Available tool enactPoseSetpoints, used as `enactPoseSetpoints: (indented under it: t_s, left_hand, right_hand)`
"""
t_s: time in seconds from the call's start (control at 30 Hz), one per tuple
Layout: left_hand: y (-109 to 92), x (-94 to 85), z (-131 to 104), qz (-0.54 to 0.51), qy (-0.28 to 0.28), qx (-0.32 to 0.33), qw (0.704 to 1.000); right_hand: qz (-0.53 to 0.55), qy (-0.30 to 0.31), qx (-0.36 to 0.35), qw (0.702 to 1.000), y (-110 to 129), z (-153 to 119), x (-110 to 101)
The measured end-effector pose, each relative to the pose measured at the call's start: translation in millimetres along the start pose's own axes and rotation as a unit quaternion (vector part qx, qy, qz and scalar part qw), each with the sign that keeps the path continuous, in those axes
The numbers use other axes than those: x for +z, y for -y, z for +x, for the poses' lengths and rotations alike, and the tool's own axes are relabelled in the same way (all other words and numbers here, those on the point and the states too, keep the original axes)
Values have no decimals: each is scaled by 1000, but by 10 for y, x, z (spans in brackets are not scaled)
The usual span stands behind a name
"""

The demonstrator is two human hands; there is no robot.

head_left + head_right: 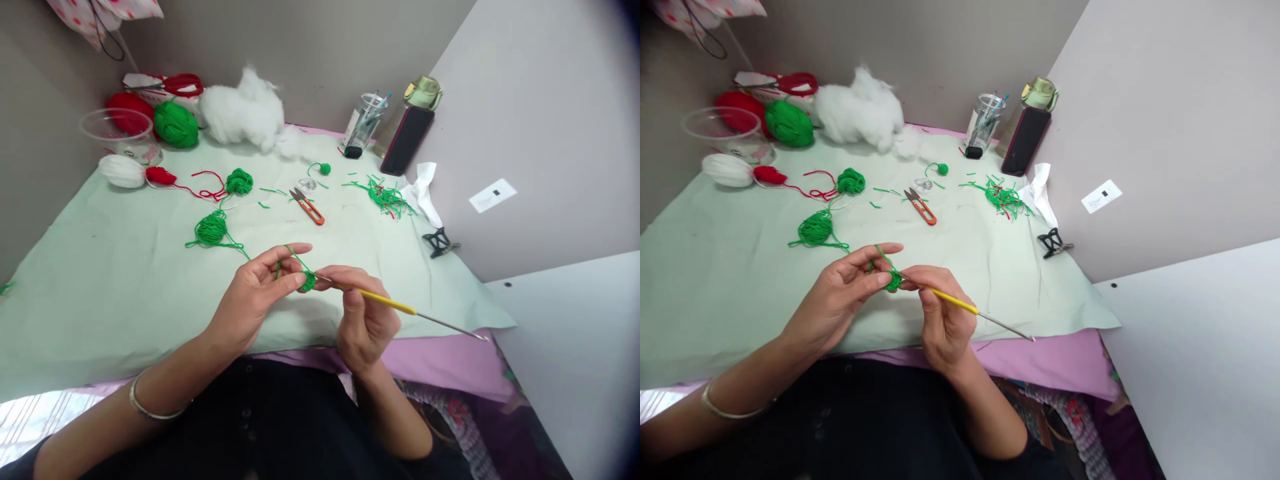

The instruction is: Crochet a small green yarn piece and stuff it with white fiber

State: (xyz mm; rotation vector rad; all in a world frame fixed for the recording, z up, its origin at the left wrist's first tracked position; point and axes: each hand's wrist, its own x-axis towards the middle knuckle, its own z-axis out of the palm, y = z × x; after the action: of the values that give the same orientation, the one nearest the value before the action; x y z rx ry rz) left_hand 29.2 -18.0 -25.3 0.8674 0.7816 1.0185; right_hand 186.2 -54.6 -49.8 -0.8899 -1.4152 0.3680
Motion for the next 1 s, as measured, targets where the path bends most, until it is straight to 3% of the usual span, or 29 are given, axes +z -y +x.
enactPoseSetpoints:
  t_s: [0.27,0.43,0.7,1.0]
  left_hand:
    - [-29,61,1,-45,0,-42,998]
    - [-21,51,20,-34,-29,-11,999]
    - [30,-16,7,30,-19,36,999]
    - [-19,33,-17,144,-53,93,984]
  right_hand:
    - [-46,-9,-63,997,-10,-20,38]
    - [-23,8,-62,998,-9,-49,28]
    - [-12,16,-36,999,6,13,0]
    - [-50,19,-66,996,-18,-36,15]
